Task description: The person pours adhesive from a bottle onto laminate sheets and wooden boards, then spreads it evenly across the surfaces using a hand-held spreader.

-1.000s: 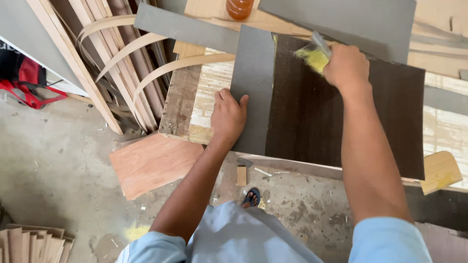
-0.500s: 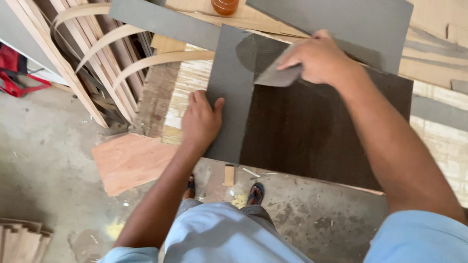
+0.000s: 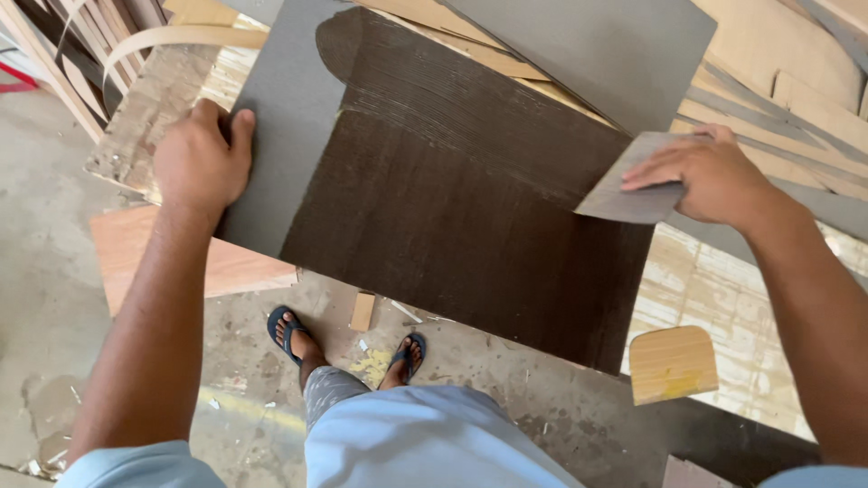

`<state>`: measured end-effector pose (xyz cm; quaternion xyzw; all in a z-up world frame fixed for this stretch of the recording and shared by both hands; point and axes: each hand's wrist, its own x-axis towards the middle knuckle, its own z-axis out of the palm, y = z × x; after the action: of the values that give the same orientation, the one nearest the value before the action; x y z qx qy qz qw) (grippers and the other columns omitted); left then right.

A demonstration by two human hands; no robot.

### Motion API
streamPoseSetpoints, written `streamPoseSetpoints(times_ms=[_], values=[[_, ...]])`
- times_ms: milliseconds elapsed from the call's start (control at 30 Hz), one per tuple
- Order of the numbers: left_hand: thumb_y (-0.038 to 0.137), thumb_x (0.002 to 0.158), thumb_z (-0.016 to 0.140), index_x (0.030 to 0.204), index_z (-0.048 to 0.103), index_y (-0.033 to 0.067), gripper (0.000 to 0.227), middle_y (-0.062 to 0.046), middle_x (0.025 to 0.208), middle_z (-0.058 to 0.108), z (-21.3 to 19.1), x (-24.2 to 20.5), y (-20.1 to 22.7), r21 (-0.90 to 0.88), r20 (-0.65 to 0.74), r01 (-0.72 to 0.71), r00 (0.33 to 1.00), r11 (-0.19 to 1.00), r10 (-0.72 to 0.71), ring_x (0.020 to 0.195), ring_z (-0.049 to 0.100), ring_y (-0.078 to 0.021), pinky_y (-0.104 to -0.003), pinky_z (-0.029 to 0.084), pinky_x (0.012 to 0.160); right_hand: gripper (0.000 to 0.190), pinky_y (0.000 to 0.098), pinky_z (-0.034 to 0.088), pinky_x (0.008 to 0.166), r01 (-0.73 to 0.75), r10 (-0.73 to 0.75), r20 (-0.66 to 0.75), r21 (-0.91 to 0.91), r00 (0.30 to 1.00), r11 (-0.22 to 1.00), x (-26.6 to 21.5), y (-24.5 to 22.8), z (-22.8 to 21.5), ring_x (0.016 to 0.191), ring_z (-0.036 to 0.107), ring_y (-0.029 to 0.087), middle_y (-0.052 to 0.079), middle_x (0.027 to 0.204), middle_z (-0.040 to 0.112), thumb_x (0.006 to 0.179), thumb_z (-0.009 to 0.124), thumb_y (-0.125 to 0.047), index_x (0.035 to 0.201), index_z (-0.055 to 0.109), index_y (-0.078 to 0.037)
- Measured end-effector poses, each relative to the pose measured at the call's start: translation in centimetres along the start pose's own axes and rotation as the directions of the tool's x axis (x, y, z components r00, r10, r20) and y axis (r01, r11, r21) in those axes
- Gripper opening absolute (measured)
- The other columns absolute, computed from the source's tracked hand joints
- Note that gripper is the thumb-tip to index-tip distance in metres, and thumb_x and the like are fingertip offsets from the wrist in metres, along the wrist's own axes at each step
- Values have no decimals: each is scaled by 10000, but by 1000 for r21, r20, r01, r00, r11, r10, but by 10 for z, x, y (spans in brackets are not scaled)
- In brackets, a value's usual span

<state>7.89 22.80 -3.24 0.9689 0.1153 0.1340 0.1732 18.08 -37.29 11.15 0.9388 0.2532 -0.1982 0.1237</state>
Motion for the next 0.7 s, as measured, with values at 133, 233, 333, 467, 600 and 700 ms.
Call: streamPoseSetpoints(times_ms=[133,233,333,467,600,700], values=[[426,1164,542,930,585,21,470,-197,829,669,-5,3,0,26,36,35,999,999,-36,669,626,-459,-565,462,500,722,478,59,1318,19,-20,-11,-121,1000,993,-19,63,34,1290,536,51,-320,1184,705,607,834,-56,1101,733,-573],[421,1165,557,916,583,37,458,-165,797,659,1,1,-1,48,-24,1,1000,999,0,618,612,-414,-528,443,461,680,472,18,1335,-50,80,112,-252,990,966,-29,80,30,1430,427,17,-361,1287,644,644,839,-153,1095,711,-646],[456,1154,562,903,601,45,483,-143,781,662,1,4,3,75,-77,-5,997,997,11,631,629,-373,-496,482,506,593,423,119,1302,-127,279,317,-425,906,896,-42,73,22,1237,575,-78,-346,1183,705,792,661,-134,1013,770,-674],[513,1119,520,969,621,43,504,-227,844,702,3,2,6,137,-107,28,994,990,-13,696,658,-501,-588,477,539,395,304,422,1054,-247,203,143,469,969,848,-63,65,-13,1356,587,152,0,1326,748,912,638,-11,1160,841,-243],[494,1081,503,959,599,29,490,-230,892,683,7,4,9,71,-89,37,996,997,-30,746,652,-492,-607,462,558,388,360,335,1123,-216,307,-8,692,952,688,-25,43,-15,1343,501,199,95,1390,601,941,604,-152,1322,636,-87],[452,1069,485,942,596,31,454,-237,902,675,1,2,12,28,-88,39,995,999,-37,761,641,-508,-621,449,577,403,354,344,838,139,87,-341,586,936,798,10,-102,-86,934,480,203,105,1236,627,897,580,-94,1286,656,-29]])
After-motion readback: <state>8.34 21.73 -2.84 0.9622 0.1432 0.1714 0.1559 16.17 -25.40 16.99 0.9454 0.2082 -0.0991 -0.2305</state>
